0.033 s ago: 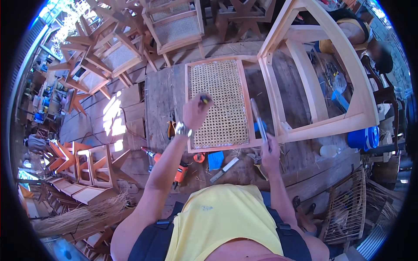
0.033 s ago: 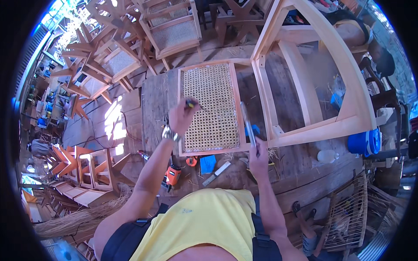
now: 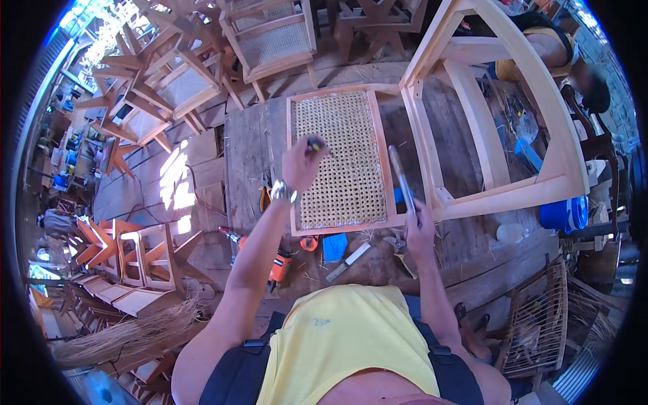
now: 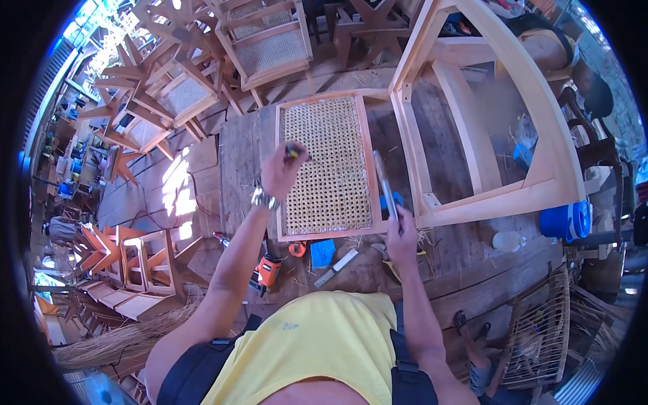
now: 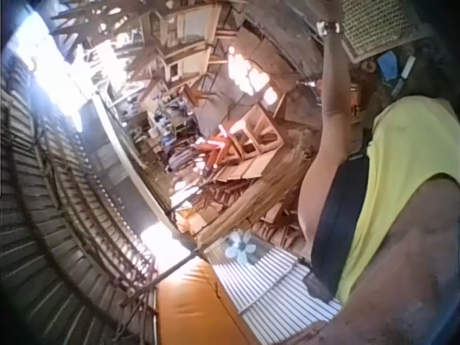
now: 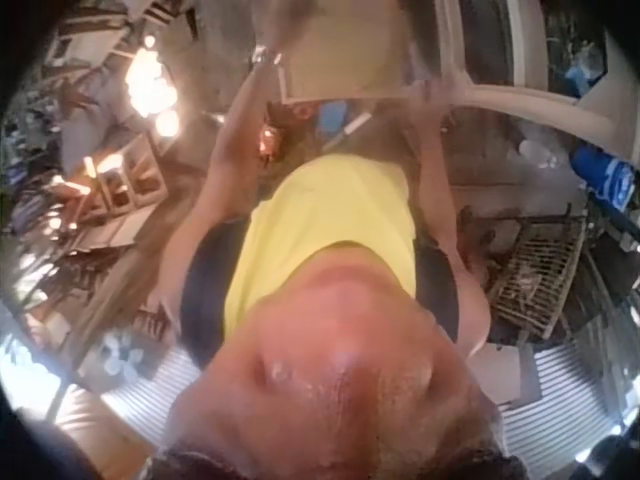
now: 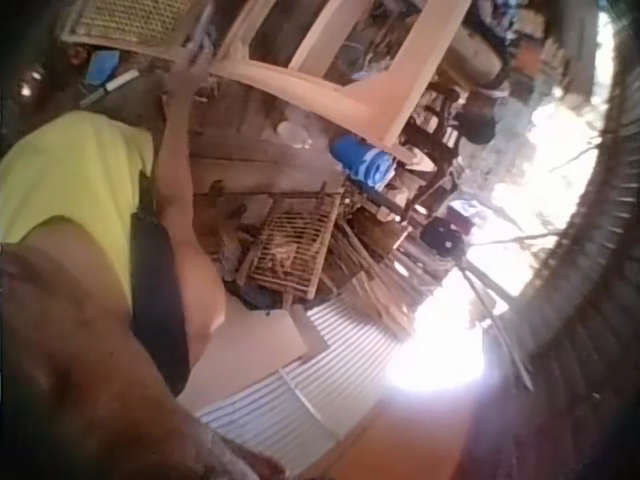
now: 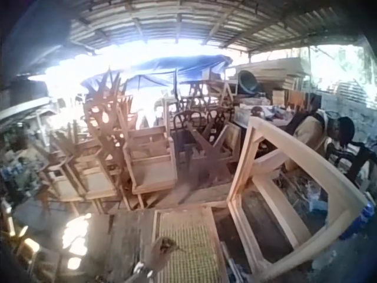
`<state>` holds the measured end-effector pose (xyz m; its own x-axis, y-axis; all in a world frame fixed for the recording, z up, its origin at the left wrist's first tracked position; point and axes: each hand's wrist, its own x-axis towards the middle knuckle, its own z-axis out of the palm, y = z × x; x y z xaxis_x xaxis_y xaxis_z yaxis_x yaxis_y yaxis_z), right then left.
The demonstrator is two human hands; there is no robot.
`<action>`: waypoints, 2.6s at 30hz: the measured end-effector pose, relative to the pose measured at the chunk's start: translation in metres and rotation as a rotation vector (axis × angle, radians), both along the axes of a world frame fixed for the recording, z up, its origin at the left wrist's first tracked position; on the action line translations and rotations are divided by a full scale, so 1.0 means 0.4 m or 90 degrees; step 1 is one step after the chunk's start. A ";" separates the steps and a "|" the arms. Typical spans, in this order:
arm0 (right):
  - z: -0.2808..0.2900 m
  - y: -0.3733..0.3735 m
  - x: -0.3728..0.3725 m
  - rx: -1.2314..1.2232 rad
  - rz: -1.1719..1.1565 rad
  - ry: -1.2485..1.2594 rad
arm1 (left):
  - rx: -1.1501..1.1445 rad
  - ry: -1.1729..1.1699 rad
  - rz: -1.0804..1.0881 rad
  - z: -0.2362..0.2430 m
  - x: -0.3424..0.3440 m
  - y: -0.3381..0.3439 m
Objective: The person is using a hammer and a tool to secure or adjust the cane webbing on a wooden chair seat frame.
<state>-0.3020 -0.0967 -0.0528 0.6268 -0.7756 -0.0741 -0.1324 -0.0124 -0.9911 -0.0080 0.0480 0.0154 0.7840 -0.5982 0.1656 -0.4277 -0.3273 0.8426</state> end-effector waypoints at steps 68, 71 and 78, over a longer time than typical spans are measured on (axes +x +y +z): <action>0.043 -0.129 0.201 0.065 0.012 0.023 | 0.019 -0.024 -0.068 -0.034 0.073 -0.196; 0.036 -0.125 0.201 0.047 0.018 0.022 | 0.081 -0.099 -0.077 -0.028 0.075 -0.202; 0.021 -0.114 0.184 0.083 0.023 0.038 | 0.078 -0.032 -0.106 -0.071 0.086 -0.208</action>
<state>-0.2284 -0.1422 -0.0446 0.6459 -0.7338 -0.2106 -0.1927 0.1103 -0.9750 0.0264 -0.0351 -0.0131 0.6654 -0.7368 0.1203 -0.5252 -0.3474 0.7769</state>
